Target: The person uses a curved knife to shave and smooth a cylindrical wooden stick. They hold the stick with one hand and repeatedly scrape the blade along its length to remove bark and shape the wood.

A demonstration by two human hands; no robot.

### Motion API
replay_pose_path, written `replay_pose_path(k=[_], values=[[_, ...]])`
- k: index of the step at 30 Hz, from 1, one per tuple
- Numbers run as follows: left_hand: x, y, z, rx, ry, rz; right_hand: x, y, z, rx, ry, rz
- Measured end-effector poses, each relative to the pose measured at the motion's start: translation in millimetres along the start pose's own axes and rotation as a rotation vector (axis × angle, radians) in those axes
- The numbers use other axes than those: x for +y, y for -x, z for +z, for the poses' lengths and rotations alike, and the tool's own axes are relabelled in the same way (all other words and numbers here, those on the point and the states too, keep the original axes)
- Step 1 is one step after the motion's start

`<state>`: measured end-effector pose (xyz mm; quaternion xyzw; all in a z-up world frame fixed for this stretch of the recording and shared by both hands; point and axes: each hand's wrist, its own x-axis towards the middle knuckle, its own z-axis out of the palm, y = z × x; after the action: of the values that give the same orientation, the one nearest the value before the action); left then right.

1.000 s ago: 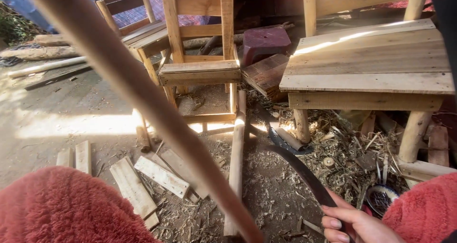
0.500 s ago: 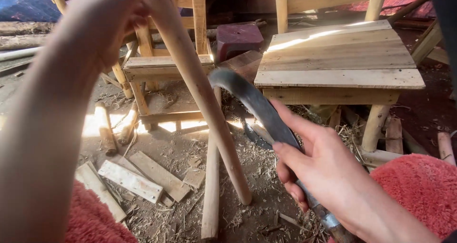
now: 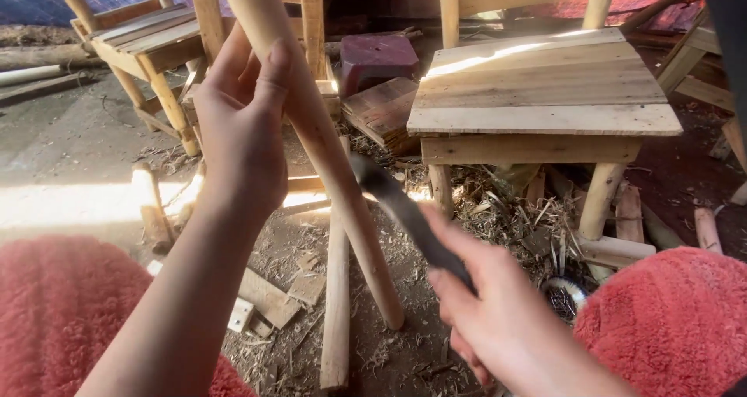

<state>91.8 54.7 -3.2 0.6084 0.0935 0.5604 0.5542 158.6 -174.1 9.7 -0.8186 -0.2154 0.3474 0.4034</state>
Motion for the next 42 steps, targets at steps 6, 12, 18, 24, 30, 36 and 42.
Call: replay_pose_path(k=[6, 12, 18, 24, 30, 36, 42], values=[[3.7, 22.5, -3.8, 0.109, 0.132, 0.101, 28.7, -4.0, 12.5, 0.068, 0.13, -0.492], [4.7, 29.4, -25.7, 0.188, 0.145, -0.014, 30.6, -0.5, 18.0, -0.008, 0.221, -0.479], [6.8, 31.5, -20.7, 0.149, 0.185, -0.012, 42.4, -6.8, 25.6, -0.025, 0.321, -0.218], [2.6, 43.7, -14.6, 0.13, 0.175, -0.084, 2.8, 23.8, 16.2, 0.015, 0.304, -0.024], [2.2, 43.0, -5.7, 0.206, 0.211, -0.078, 29.5, -1.8, 24.8, -0.028, 0.268, -0.017], [2.8, 45.4, -7.0, 0.259, 0.197, -0.13, -2.6, 19.0, 9.6, 0.026, 0.265, -0.12], [2.8, 42.9, -10.1, 0.32, 0.225, -0.183, 2.4, 13.6, 24.2, 0.001, 0.237, 0.012]])
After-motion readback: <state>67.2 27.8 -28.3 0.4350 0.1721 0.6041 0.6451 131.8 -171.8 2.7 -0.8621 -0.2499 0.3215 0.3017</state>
